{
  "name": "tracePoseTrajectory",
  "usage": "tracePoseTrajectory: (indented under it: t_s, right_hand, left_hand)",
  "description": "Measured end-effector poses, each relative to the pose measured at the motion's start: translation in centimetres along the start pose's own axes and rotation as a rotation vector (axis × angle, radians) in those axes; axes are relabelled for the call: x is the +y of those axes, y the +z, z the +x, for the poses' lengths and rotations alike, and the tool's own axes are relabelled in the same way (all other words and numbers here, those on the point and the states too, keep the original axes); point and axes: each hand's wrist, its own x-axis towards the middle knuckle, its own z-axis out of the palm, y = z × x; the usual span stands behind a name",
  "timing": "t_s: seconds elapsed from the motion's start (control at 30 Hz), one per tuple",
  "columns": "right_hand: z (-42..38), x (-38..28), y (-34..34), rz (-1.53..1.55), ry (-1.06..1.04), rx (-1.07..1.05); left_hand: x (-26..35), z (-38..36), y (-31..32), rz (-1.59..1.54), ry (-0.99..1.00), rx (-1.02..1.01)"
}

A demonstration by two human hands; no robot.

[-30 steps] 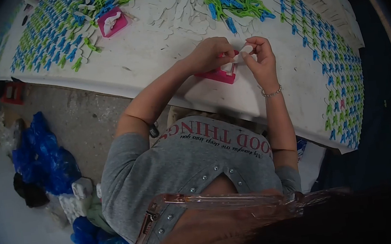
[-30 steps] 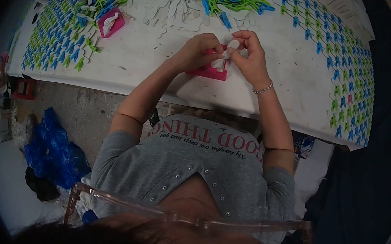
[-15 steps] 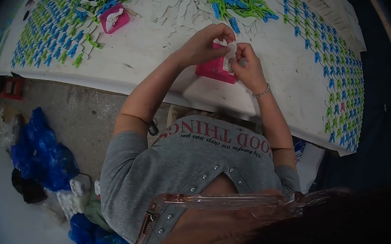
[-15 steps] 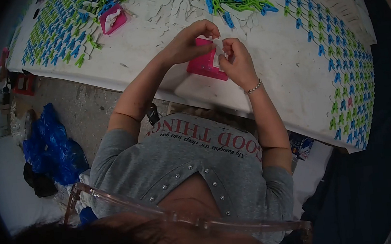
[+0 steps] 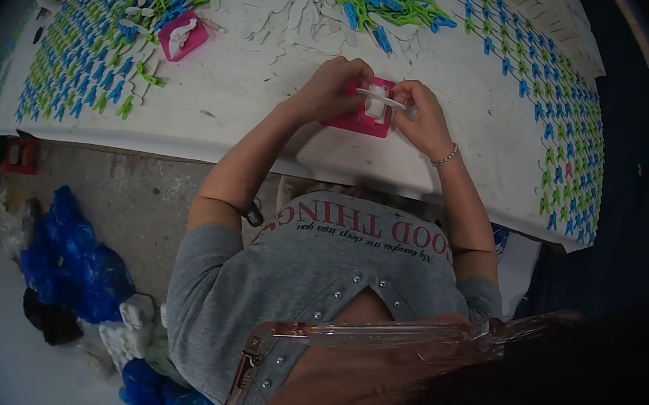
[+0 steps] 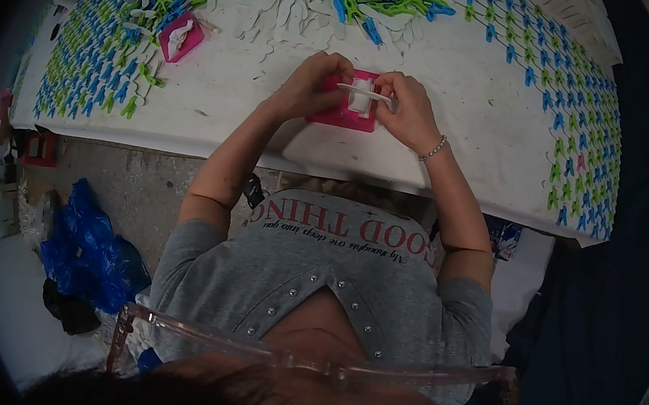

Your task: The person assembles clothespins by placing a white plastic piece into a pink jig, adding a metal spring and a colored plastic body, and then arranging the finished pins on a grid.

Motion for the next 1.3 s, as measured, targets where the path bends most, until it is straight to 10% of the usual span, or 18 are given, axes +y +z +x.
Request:
tracePoseTrajectory:
  t_s: [0.5,0.67,1.07,1.3]
  right_hand:
    - [2.4,-3.0,-4.5,0.064,0.003,0.035]
    - [6.6,0.2,-4.5,0.423,0.071,-0.062]
    - [13.1,6.8,2.1,-0.250,0.033,-0.027]
    - [7.3,-0.1,-3.4,0.593,0.423,0.058]
  left_hand:
    - [0.2,2.2,3.4,-0.040,0.116,0.037]
    - [-0.4,1.3,1.8,-0.524,-0.182,0.083]
    - [1.0,-1.6,-1.6,-0.875,-0.408,0.139]
    - [1.5,-1.5,-1.7,-0.843,-0.395,0.128]
